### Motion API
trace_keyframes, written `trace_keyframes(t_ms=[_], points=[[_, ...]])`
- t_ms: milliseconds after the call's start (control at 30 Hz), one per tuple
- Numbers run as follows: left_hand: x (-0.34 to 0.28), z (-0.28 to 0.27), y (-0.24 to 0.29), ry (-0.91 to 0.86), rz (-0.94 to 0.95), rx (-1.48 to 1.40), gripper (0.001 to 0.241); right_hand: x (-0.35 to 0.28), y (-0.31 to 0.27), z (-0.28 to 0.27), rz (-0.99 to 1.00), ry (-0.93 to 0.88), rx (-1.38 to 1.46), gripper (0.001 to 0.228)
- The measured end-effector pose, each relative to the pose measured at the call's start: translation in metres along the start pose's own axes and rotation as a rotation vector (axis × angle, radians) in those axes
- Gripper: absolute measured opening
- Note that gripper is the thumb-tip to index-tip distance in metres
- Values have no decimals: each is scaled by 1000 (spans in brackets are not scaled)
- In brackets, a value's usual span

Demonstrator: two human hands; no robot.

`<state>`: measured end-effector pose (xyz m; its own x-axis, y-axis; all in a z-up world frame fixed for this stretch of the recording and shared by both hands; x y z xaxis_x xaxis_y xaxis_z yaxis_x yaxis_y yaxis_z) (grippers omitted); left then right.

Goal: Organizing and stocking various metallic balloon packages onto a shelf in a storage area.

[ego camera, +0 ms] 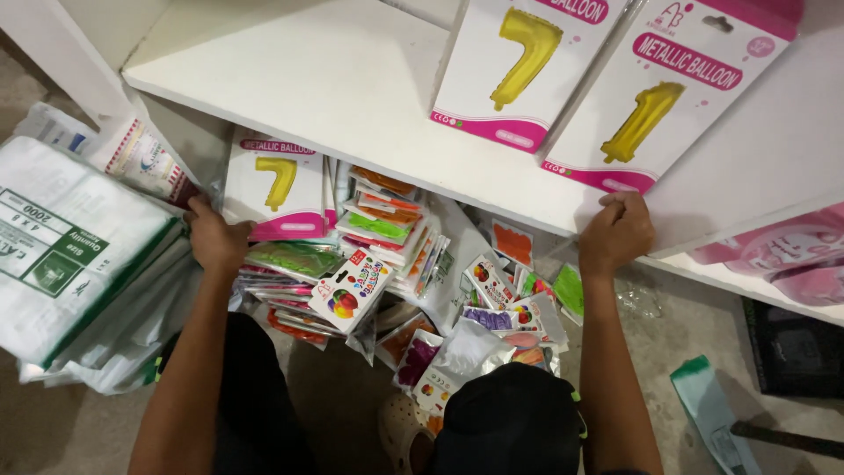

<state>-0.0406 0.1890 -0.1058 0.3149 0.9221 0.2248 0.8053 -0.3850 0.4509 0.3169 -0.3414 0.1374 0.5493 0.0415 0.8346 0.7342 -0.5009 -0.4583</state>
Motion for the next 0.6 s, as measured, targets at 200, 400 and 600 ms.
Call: trace_keyframes(t_ms=[200,400,600], points=[[7,7,-8,-193,-86,17,101,4,-16,-3,22,-19,60,19],[16,39,-38,-197,-95,-27,64,1,-8,-3,2,-20,12,15],[4,-13,-17,-126,-107,-508,38,0,-4,-2,13,-5,-6,16]])
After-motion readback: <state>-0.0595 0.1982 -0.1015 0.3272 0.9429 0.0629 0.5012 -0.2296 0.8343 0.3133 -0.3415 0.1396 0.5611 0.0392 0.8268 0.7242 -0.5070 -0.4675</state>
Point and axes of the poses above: each hand's wrist, its own x-axis towards the middle knuckle, its own z-axis out of the palm, y = z × x, the point moved 7 cm from there along x, towards the middle knuckle, and after that the axes turned 14 degrees about x, right-handed, at the moved point
